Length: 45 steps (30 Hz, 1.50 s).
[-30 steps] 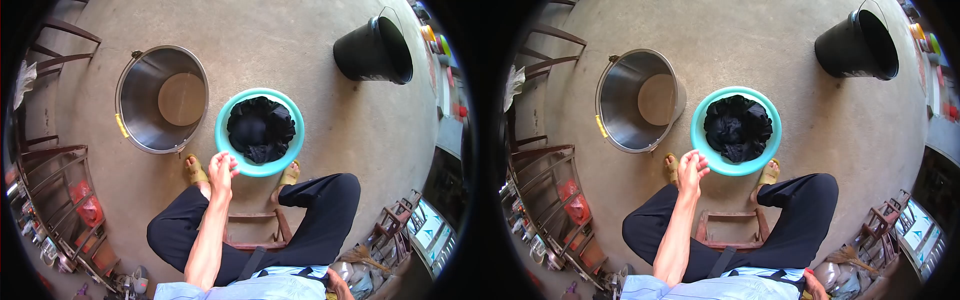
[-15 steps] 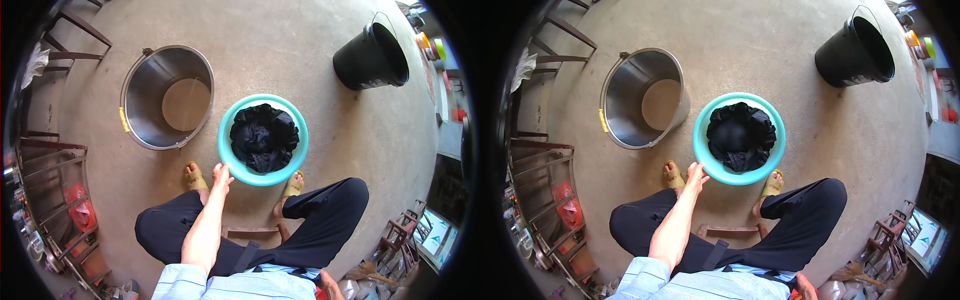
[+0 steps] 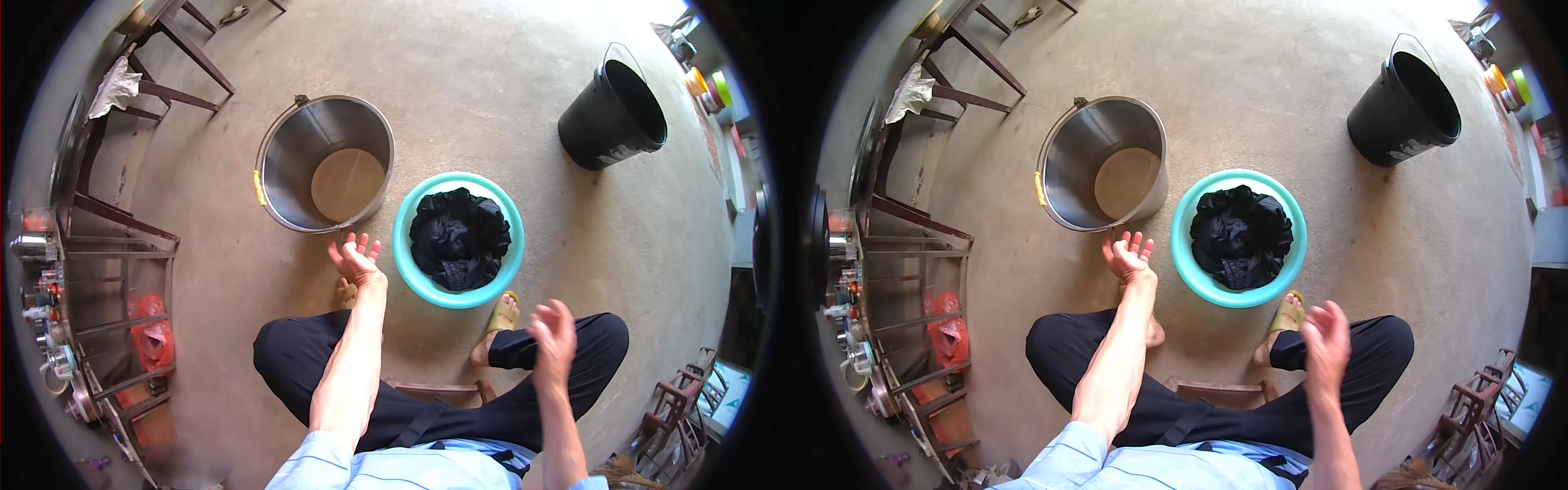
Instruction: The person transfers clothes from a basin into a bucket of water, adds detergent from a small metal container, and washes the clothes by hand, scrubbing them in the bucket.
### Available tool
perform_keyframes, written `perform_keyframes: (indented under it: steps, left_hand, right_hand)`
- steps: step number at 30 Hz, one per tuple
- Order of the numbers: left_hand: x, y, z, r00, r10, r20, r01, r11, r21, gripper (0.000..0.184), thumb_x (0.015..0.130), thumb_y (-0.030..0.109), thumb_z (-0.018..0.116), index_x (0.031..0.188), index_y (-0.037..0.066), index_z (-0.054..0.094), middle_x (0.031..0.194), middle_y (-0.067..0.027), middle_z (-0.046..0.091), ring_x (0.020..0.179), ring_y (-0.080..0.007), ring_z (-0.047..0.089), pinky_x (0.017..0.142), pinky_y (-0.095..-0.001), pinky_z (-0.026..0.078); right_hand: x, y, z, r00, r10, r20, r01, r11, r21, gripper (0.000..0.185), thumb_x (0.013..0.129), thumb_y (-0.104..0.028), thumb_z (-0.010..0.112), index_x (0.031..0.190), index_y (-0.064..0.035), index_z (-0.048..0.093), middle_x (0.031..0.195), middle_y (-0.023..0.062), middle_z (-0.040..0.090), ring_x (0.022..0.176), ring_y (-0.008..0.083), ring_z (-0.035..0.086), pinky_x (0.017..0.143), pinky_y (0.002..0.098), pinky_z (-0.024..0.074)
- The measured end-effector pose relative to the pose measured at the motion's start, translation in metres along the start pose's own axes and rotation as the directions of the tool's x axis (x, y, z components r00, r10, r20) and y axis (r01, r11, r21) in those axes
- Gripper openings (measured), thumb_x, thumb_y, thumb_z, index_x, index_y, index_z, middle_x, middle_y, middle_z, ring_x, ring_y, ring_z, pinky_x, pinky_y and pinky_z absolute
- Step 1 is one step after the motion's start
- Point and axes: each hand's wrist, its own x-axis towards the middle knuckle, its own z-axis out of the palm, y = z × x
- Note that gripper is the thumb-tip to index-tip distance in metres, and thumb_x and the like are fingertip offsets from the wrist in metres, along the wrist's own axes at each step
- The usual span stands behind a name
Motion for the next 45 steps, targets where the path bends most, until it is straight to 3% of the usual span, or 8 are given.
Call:
perform_keyframes:
  steps: [2,5,6,7,9,14,21,45]
  left_hand:
    - [-0.006,0.008,0.001,0.998,0.018,0.058,-0.016,0.999,-0.033,0.087,0.084,0.019,0.058,0.156,0.020,0.009,0.134,-0.0161,0.047,0.099,-0.0274,0.062,0.074,-0.0448,0.055]
    - [-0.001,0.029,0.016,0.988,-0.042,0.149,0.040,0.999,0.018,0.105,0.087,0.044,0.069,0.156,0.021,-0.006,0.133,-0.0187,0.045,0.098,-0.0277,0.063,0.072,-0.0438,0.055]
    - [0.010,0.029,0.022,0.990,-0.080,0.115,0.073,0.995,0.064,0.106,0.085,0.054,0.069,0.155,0.019,-0.002,0.130,-0.0187,0.046,0.095,-0.0272,0.064,0.070,-0.0424,0.056]
    - [0.017,0.029,0.032,0.997,-0.080,-0.018,0.081,0.993,0.085,0.068,0.087,0.049,0.070,0.125,0.002,0.040,0.108,-0.0185,0.061,0.083,-0.0271,0.067,0.066,-0.0409,0.059]
    - [0.040,0.033,0.035,0.986,-0.162,-0.029,0.163,0.984,0.075,0.051,0.090,0.036,0.070,0.111,-0.006,0.048,0.096,-0.0173,0.066,0.072,-0.0257,0.068,0.062,-0.0374,0.060]
    - [0.047,0.034,0.034,0.985,-0.167,-0.051,0.170,0.984,0.060,0.022,0.087,-0.005,0.052,0.107,-0.011,0.047,0.094,-0.0276,0.066,0.077,-0.0327,0.071,0.051,-0.0267,0.059]
    - [0.044,0.047,0.022,0.978,-0.203,-0.057,0.210,0.965,0.157,0.025,0.087,-0.003,0.053,0.110,-0.006,0.044,0.101,-0.0255,0.062,0.080,-0.0352,0.072,0.038,-0.0211,0.047]
    - [-0.047,0.008,-0.038,0.908,-0.365,0.204,0.260,0.875,0.409,0.056,0.088,-0.006,0.049,0.135,0.016,0.026,0.114,-0.0166,0.056,0.068,-0.0253,0.070,0.033,-0.0175,0.038]
  right_hand:
    - [0.040,0.092,0.023,0.921,0.377,0.099,-0.389,0.893,0.226,0.053,0.087,-0.014,0.072,0.131,-0.0029,0.046,0.108,0.0072,0.055,0.087,0.0135,0.056,0.067,0.0262,0.0536]
    - [0.066,0.182,0.066,0.763,0.634,-0.124,-0.642,0.767,-0.026,0.083,0.077,-0.034,0.081,0.140,-0.0003,0.039,0.106,0.0117,0.053,0.083,0.0197,0.056,0.058,0.0298,0.0502]
    - [0.081,0.222,0.067,0.704,0.707,-0.064,-0.708,0.706,0.019,0.082,0.075,-0.034,0.082,0.140,-0.0060,0.040,0.114,0.0153,0.054,0.088,0.0228,0.057,0.064,0.0324,0.0520]
    - [0.092,0.249,0.076,0.655,0.753,-0.062,-0.750,0.658,0.069,0.074,0.076,-0.034,0.082,0.135,-0.0097,0.045,0.118,0.0151,0.055,0.096,0.0254,0.059,0.071,0.0364,0.0525]
    - [0.098,0.253,0.084,0.665,0.698,0.265,-0.747,0.613,0.259,0.060,0.079,-0.032,0.080,0.126,-0.0106,0.049,0.112,0.0113,0.060,0.099,0.0279,0.062,0.076,0.0412,0.0527]
    - [0.118,0.259,0.082,0.775,0.616,0.140,-0.610,0.671,0.421,0.044,0.083,-0.026,0.077,0.116,-0.0147,0.050,0.097,0.0038,0.063,0.086,0.0247,0.064,0.073,0.0469,0.0531]
    - [0.139,0.252,0.067,0.817,0.514,0.261,-0.576,0.744,0.339,0.012,0.079,-0.007,0.065,0.088,-0.0060,0.058,0.080,0.0052,0.063,0.068,0.0211,0.065,0.056,0.0371,0.0567]
    - [0.150,-0.004,-0.070,0.972,0.235,0.006,-0.193,0.786,0.587,0.020,0.076,-0.001,0.064,0.091,-0.0082,0.054,0.078,0.0014,0.061,0.069,0.0187,0.067,0.062,0.0332,0.0628]
